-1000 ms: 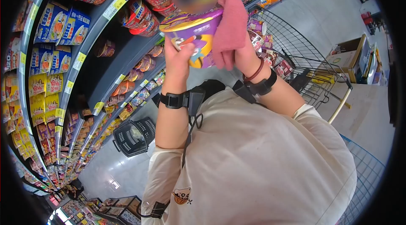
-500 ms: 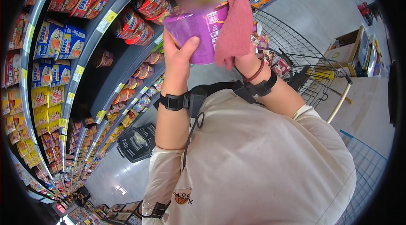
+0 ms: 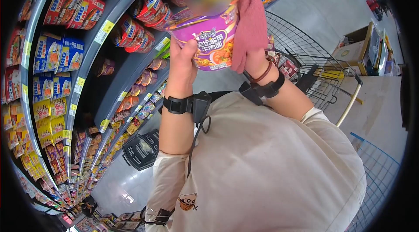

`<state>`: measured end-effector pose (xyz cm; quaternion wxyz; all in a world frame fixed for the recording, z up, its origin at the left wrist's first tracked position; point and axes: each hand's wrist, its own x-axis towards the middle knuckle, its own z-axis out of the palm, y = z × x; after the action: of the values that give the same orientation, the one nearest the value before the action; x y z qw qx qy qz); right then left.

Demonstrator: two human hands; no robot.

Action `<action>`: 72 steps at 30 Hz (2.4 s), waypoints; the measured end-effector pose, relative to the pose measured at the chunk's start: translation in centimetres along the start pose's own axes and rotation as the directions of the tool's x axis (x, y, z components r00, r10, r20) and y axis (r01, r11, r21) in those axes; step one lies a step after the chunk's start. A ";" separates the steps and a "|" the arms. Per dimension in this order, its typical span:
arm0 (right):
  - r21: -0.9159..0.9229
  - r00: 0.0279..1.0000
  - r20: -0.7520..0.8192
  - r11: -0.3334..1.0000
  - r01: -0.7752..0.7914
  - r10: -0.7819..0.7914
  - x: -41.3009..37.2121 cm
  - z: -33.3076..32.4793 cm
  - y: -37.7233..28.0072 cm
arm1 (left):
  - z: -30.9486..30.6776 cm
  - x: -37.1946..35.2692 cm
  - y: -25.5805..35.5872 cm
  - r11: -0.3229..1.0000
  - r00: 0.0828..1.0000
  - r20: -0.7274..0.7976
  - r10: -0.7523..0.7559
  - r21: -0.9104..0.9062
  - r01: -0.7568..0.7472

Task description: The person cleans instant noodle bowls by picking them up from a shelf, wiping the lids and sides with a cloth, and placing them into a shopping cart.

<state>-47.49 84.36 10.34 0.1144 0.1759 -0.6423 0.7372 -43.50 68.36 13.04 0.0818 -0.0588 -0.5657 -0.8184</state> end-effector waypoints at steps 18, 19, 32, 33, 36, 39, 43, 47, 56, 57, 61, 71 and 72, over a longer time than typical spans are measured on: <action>0.823 0.880 0.348 0.344 -0.451 0.322 0.2 1.2 -1.1 | 0.3 5.3 0.1 0.864 0.859 -0.094 0.504 0.073 -0.499; 0.804 0.880 0.351 0.379 -0.458 0.320 0.5 0.0 -1.0 | 0.3 4.9 0.7 0.873 0.866 -0.112 0.488 0.084 -0.481; -0.378 0.969 0.153 0.895 0.237 -0.192 2.7 -4.6 -2.0 | 5.4 3.5 -1.1 0.289 0.837 0.519 0.172 0.786 -0.546; -0.322 0.966 0.152 0.913 0.250 -0.211 2.3 -4.6 -2.2 | 4.9 3.3 -2.0 0.334 0.873 0.475 0.112 0.810 -0.483; -0.378 0.949 0.218 0.877 0.298 -0.228 1.0 -4.6 -2.1 | 3.0 3.5 -5.9 0.657 0.861 0.494 -0.124 0.690 -0.302; -0.153 0.913 0.382 0.984 -0.091 0.143 -0.7 -5.7 -1.7 | -0.3 4.2 -14.0 0.775 0.805 0.206 -0.557 -0.220 0.592; 0.068 0.907 0.371 0.968 -0.241 0.200 -4.5 -8.6 3.3 | -2.0 5.8 -20.6 0.819 0.808 0.137 -0.572 0.051 0.571; 0.206 0.785 0.140 0.758 -0.619 0.604 -8.5 -14.5 3.4 | 0.9 9.0 -25.0 0.806 0.854 0.051 -0.517 0.363 0.467; 0.444 0.531 -0.440 0.689 -0.573 0.725 -14.2 -20.2 2.1 | 11.5 16.4 -43.1 0.503 0.558 -0.113 -0.822 0.314 0.805; 0.452 0.464 -0.502 0.679 -0.579 0.730 -14.3 -19.9 1.4 | 11.4 16.3 -45.8 0.518 0.586 -0.121 -0.801 0.350 0.780; 0.504 0.438 -0.543 0.695 -0.513 0.717 -16.2 -20.0 1.4 | 10.5 16.1 -48.6 0.291 0.312 -0.118 -0.943 0.169 0.942; 0.323 0.805 -0.350 0.869 -0.376 0.479 -10.4 -17.9 0.7 | -4.3 9.6 -34.0 0.578 0.878 -0.114 -0.466 0.711 0.399; 0.465 0.807 -0.317 0.823 -0.326 0.498 -7.7 -16.3 0.5 | -5.9 8.4 -29.8 0.612 0.880 -0.152 -0.449 0.666 0.427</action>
<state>-42.44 100.78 4.93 0.0479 -0.1165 -0.4652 0.8762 -57.76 72.60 -14.79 -0.1132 0.1029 -0.8236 -0.5462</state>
